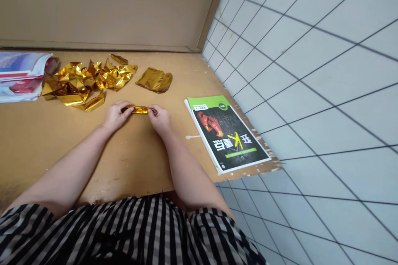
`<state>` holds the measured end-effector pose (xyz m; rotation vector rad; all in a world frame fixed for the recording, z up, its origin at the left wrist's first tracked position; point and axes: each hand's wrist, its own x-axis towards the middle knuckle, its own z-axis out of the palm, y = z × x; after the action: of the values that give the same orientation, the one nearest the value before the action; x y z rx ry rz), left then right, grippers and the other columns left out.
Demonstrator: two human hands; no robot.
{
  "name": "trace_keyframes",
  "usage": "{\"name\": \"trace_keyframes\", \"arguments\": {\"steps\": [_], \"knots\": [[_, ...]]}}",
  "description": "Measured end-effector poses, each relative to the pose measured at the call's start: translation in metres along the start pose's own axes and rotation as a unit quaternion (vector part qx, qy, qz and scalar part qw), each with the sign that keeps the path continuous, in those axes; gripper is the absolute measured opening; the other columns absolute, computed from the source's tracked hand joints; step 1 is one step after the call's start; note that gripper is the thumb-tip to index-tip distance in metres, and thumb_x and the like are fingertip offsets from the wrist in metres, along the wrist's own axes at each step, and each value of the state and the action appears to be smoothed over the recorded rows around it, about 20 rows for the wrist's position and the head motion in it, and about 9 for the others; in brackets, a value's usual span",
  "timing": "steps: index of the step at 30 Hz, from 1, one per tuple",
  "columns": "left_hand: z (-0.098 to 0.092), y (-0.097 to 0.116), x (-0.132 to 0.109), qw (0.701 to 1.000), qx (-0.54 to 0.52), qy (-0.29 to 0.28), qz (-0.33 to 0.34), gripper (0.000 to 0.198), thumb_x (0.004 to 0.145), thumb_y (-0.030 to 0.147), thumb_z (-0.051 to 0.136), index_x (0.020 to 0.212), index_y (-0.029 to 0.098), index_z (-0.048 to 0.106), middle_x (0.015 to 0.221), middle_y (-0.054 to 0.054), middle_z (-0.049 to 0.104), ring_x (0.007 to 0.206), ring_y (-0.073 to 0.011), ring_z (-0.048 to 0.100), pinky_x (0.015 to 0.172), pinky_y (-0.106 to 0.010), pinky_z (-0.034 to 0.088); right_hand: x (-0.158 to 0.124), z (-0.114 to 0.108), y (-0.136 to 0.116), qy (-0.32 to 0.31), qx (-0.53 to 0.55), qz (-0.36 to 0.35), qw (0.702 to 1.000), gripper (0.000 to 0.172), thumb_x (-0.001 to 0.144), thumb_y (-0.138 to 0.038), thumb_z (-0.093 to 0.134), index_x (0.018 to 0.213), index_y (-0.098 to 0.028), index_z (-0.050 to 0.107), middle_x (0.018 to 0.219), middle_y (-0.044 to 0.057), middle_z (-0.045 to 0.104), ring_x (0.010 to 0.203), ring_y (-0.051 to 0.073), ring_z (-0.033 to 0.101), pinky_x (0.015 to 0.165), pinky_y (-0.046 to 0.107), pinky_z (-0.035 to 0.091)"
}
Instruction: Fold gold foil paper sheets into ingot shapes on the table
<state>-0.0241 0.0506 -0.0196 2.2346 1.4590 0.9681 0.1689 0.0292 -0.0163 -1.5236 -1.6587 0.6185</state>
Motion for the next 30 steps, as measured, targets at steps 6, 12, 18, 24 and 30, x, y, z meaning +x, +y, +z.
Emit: {"name": "trace_keyframes", "arguments": {"steps": [6, 12, 18, 24, 30], "knots": [[0.004, -0.004, 0.001, 0.998, -0.035, 0.03, -0.038, 0.021, 0.086, 0.027, 0.056, 0.095, 0.021, 0.074, 0.098, -0.005, 0.075, 0.093, -0.0212, 0.068, 0.088, -0.034, 0.053, 0.003, 0.0, 0.006, 0.04, 0.092, 0.035, 0.994, 0.02, 0.075, -0.032, 0.058, 0.083, -0.02, 0.072, 0.064, -0.001, 0.068, 0.058, 0.015, 0.061, 0.057, 0.027, 0.05], [0.009, -0.011, 0.003, 0.992, -0.094, 0.046, -0.075, 0.019, 0.086, 0.027, 0.058, 0.092, 0.021, 0.075, 0.093, -0.004, 0.076, 0.085, -0.0195, 0.069, 0.082, -0.032, 0.055, 0.006, 0.001, 0.011, 0.058, 0.125, 0.052, 0.989, 0.018, 0.072, -0.034, 0.059, 0.08, -0.021, 0.07, 0.057, -0.003, 0.061, 0.052, 0.013, 0.054, 0.051, 0.025, 0.046], [0.008, -0.008, 0.002, 0.989, -0.107, 0.053, -0.09, 0.018, 0.085, 0.026, 0.06, 0.091, 0.02, 0.075, 0.093, -0.003, 0.076, 0.084, -0.0192, 0.07, 0.082, -0.031, 0.054, 0.006, 0.003, 0.012, 0.057, 0.144, 0.054, 0.986, 0.018, 0.072, -0.03, 0.059, 0.082, -0.02, 0.07, 0.06, -0.003, 0.064, 0.052, 0.013, 0.055, 0.052, 0.025, 0.047], [0.008, -0.008, 0.003, 0.987, -0.117, 0.054, -0.101, 0.018, 0.084, 0.022, 0.059, 0.091, 0.02, 0.076, 0.094, -0.003, 0.077, 0.088, -0.0199, 0.07, 0.085, -0.032, 0.054, 0.005, 0.002, 0.011, 0.045, 0.142, 0.052, 0.987, 0.018, 0.073, -0.029, 0.058, 0.083, -0.02, 0.069, 0.07, 0.0, 0.07, 0.061, 0.015, 0.062, 0.059, 0.028, 0.051], [0.007, -0.008, 0.003, 0.986, -0.123, 0.045, -0.104, 0.021, 0.083, 0.016, 0.059, 0.092, 0.02, 0.077, 0.096, -0.004, 0.077, 0.091, -0.0204, 0.071, 0.088, -0.033, 0.054, 0.006, 0.002, 0.012, 0.031, 0.076, 0.034, 0.996, 0.017, 0.075, -0.026, 0.056, 0.086, -0.021, 0.068, 0.077, 0.001, 0.073, 0.066, 0.017, 0.065, 0.066, 0.03, 0.053]]}}
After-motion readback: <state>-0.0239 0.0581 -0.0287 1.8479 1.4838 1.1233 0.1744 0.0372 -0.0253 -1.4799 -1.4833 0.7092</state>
